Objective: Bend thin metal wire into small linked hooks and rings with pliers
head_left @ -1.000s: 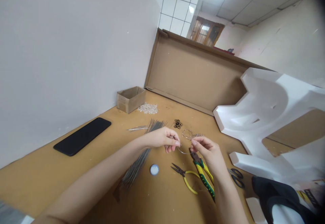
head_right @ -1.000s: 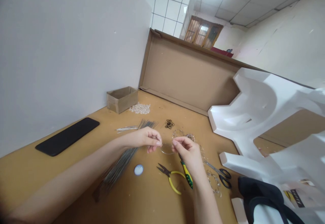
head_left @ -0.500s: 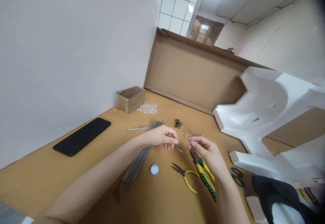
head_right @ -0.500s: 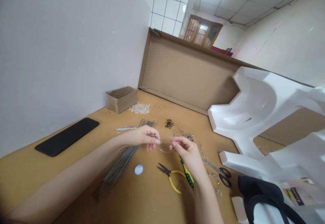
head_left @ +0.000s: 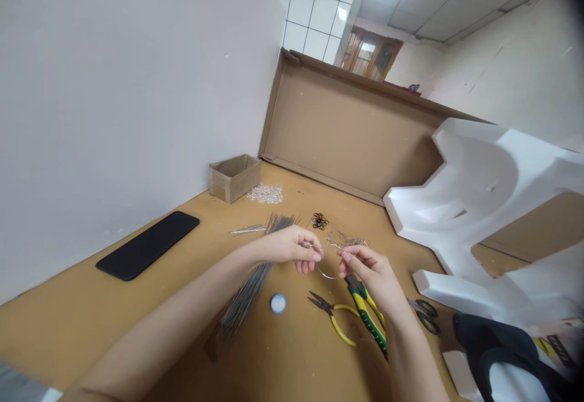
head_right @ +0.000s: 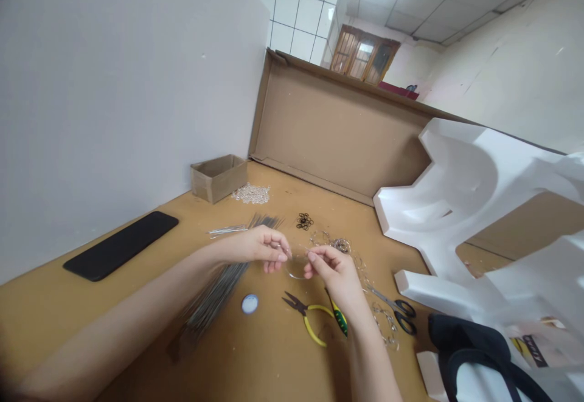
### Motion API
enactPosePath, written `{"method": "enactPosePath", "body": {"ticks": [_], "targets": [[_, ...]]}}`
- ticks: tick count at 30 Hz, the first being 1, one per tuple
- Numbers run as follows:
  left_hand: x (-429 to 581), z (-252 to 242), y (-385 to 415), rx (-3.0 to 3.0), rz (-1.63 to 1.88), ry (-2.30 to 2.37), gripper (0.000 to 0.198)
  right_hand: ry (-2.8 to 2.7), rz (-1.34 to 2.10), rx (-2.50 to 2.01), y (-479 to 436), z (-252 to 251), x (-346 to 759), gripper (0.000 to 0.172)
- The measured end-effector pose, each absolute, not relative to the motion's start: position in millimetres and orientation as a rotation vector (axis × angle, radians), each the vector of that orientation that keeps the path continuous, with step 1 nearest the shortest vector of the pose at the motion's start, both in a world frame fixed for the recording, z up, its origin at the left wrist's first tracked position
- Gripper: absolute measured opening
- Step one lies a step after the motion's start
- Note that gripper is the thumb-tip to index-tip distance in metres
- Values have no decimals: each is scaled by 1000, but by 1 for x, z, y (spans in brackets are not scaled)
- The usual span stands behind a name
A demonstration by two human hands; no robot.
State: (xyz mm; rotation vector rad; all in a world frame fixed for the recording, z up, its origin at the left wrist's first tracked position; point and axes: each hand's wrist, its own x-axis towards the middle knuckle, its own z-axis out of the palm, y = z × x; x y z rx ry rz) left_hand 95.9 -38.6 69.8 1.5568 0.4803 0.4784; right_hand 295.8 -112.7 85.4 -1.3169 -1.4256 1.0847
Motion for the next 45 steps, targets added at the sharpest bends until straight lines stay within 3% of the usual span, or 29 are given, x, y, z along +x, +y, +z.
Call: {"method": "enactPosePath", "body": {"ticks": [21, 40, 45], "targets": [[99, 80, -46, 1612, 674, 584, 30, -1499, 1140, -1307, -117, 90, 294, 28], [99, 83, -53, 1463, 536, 429, 13, -1328, 973, -1175, -116, 87, 290, 21], [102, 84, -58, 1463, 500, 445, 18, -1327, 902, -1194, -117, 89, 287, 21]]}}
